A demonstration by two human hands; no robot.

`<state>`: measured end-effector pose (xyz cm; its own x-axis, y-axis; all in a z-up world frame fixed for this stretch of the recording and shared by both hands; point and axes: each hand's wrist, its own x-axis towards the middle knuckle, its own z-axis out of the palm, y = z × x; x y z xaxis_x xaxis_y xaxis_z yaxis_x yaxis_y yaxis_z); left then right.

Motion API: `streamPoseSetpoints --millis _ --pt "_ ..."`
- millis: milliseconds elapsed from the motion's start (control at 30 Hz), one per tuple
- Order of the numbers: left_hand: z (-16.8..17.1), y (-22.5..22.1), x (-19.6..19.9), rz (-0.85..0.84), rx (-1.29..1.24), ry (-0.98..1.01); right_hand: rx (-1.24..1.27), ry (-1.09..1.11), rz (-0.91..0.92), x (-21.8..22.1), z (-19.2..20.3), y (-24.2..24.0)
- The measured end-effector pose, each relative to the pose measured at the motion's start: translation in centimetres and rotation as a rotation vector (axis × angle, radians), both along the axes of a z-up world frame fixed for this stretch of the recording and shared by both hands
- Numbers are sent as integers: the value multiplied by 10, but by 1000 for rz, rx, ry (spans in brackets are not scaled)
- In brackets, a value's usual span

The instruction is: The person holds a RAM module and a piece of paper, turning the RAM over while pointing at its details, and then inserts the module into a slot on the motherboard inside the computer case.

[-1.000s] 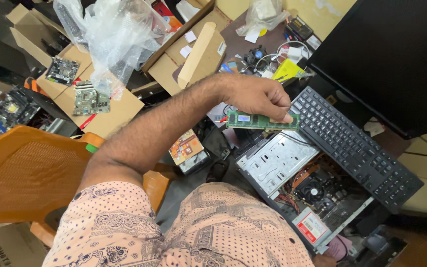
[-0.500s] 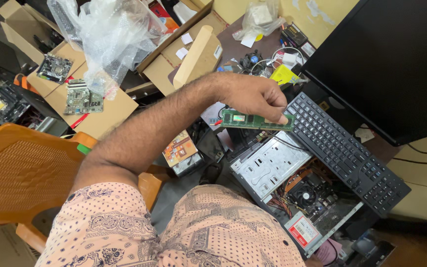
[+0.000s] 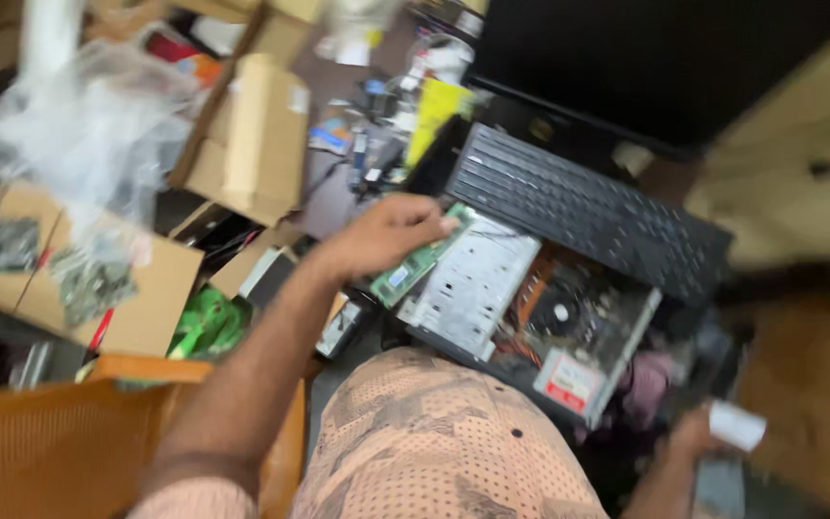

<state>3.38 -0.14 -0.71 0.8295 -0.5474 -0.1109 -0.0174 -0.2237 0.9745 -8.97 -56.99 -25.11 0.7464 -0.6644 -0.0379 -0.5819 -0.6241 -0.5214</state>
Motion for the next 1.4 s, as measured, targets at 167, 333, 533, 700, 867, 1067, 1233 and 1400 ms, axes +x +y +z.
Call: streamPoseSetpoints --millis 167,333,533,700,867,1067,1233,1400 --pt "-66 -72 -43 446 -301 555 437 -454 207 -3 59 61" --pt "-99 -130 -73 270 -473 274 902 -293 432 23 145 190" --pt "-86 -155 -81 167 -348 103 1710 -11 420 3 192 233" --pt "-77 -151 -81 123 -50 49 1895 -92 351 -12 162 214" --pt "-94 -124 -65 244 441 -519 1363 -315 73 11 146 176" --pt "-132 -114 -53 159 673 -597 910 -151 276 48 100 170" --pt "-148 -112 -58 162 641 -610 532 110 399 70 65 180" --pt "-147 -112 -58 160 640 -614 385 243 373 79 67 195"
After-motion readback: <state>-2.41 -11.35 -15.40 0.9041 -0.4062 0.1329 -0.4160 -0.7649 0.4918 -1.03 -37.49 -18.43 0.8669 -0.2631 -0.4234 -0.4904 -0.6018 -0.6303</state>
